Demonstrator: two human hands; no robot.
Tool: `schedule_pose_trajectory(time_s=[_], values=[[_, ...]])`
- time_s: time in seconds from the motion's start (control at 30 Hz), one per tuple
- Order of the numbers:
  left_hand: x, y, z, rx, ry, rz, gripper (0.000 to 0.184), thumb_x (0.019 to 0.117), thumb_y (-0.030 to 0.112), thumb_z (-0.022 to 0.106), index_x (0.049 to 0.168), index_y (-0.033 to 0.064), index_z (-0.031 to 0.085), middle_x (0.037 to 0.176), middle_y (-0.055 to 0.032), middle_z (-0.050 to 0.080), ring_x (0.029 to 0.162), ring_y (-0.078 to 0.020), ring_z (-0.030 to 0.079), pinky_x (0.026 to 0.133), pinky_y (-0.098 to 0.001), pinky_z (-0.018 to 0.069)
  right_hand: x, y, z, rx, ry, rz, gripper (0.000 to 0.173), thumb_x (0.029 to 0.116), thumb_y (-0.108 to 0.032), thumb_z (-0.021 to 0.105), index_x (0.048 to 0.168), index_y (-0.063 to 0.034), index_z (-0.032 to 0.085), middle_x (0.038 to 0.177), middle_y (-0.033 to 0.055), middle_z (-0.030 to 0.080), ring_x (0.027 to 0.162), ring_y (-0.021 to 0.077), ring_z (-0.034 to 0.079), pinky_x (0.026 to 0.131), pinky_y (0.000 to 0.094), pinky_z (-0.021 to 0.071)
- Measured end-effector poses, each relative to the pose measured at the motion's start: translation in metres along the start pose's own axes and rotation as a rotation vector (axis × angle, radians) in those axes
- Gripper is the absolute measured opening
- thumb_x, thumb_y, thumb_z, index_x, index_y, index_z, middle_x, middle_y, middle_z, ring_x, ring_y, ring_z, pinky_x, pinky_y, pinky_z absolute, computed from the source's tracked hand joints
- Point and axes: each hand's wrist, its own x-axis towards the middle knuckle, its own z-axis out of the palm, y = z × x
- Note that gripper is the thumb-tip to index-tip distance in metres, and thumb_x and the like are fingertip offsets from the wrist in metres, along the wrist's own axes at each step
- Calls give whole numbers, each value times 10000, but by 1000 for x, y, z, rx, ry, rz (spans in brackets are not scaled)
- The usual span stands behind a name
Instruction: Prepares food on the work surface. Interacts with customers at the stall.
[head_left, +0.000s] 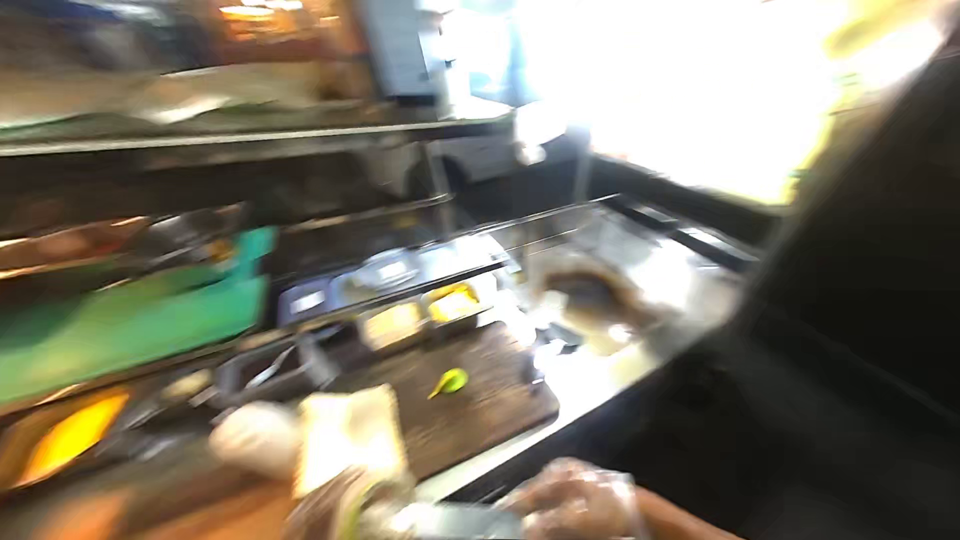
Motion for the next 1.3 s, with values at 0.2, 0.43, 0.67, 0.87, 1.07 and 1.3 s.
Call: schedule_pose_trajectory(time_s=[0.2, 0.43, 0.67, 0.87, 1.07, 1.3], values=[[-3, -12, -1, 182, 152, -71, 755, 707, 610, 842, 1245, 102, 690, 1200, -90, 724, 1163, -229, 667, 1035, -442, 527, 31, 3, 1, 12, -62, 92, 343, 987, -231, 654, 1324, -188, 698, 730, 16, 660, 497, 85, 529, 448, 255, 466], [-13, -45, -18, 37, 141, -242, 790, 680, 545, 888, 1292, 95, 670, 1252, -67, 704, 1202, -166, 640, 1076, -383, 499, 61, -1, 7, 14, -41, 138, 333, 995, -213, 633, 1322, -190, 690, 685, 15, 629, 488, 89, 531, 444, 250, 466], [-32, -82, -33, 54, 191, -494, 1105, 556, 525, 952, 1426, -10, 533, 1356, -151, 641, 1268, -198, 608, 1111, -371, 477, 130, 31, 14, -453, 276, 156, 410, 1050, -283, 554, 1458, -266, 591, 898, 28, 713, 691, 129, 649, 658, 334, 569], [-43, -106, -50, -13, 296, -651, 1186, 491, 504, 956, 1422, -64, 490, 1330, -172, 641, 1234, -170, 616, 1090, -331, 479, 179, 77, 83, -1357, 520, 355, 624, 1009, -241, 531, 1549, -512, 375, 1182, 233, 686, 996, 434, 694, 782, 617, 551], [-54, -126, -54, -127, 447, -650, 1186, 475, 427, 984, 1417, -74, 466, 1330, -158, 631, 1224, -155, 614, 1076, -310, 491, 143, 80, 121, -1289, 574, 253, 487, 1027, -322, 547, 1500, -430, 509, 984, 190, 713, 762, 360, 716, 629, 532, 588], [-42, -119, -54, -146, 509, -645, 1163, 470, 347, 992, 1410, -83, 460, 1323, -172, 630, 1214, -147, 617, 1074, -292, 486, 143, 65, 139, -1249, 417, 373, 539, 1023, -289, 527, 1540, -423, 451, 1043, 219, 712, 791, 388, 719, 671, 554, 589]])
